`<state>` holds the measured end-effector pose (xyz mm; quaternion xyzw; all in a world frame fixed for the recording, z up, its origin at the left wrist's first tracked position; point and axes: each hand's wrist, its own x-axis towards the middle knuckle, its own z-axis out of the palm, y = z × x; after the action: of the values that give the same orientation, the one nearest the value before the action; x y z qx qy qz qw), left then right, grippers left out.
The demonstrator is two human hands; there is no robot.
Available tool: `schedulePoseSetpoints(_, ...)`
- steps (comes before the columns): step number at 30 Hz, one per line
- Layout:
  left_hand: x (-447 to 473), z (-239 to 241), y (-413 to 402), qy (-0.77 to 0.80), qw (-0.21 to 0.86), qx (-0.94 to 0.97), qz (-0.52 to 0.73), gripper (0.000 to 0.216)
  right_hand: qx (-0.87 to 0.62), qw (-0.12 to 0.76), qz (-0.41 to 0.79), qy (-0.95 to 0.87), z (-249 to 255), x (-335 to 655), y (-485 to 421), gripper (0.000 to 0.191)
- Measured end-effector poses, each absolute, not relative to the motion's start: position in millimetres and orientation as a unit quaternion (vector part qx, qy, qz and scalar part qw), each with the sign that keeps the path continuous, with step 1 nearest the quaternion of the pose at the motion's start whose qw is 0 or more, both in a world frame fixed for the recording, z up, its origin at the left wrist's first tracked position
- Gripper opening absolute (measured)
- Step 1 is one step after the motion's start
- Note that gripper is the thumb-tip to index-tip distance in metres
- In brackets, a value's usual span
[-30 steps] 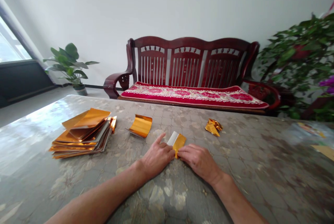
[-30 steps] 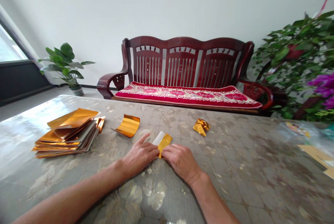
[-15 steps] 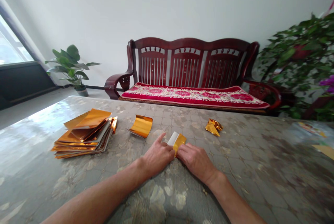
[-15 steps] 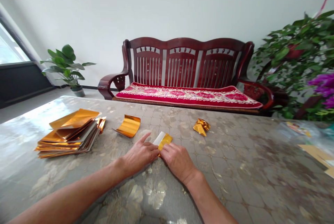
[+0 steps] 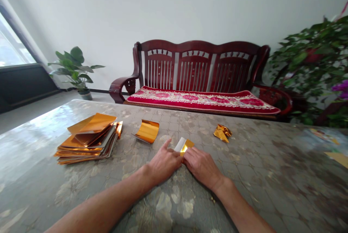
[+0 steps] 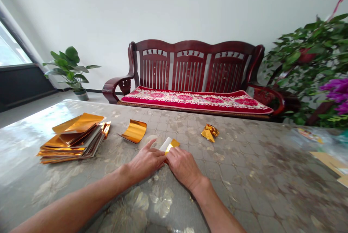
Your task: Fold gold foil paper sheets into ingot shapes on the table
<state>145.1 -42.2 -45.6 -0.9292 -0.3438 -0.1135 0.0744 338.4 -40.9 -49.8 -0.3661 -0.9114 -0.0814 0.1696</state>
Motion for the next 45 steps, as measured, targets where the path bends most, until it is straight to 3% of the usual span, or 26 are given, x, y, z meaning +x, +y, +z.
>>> schedulePoseSetpoints(19,141,-50,-43,-0.362,0.05,-0.923,-0.124,0.01,-0.371,0.165,-0.078,-0.91,-57,338,-37,0.014)
schedulePoseSetpoints(45,145,-65,-42,-0.401,0.054,-0.886,-0.225,0.019,-0.41,0.216,0.068,-0.884,-56,343,-34,0.014)
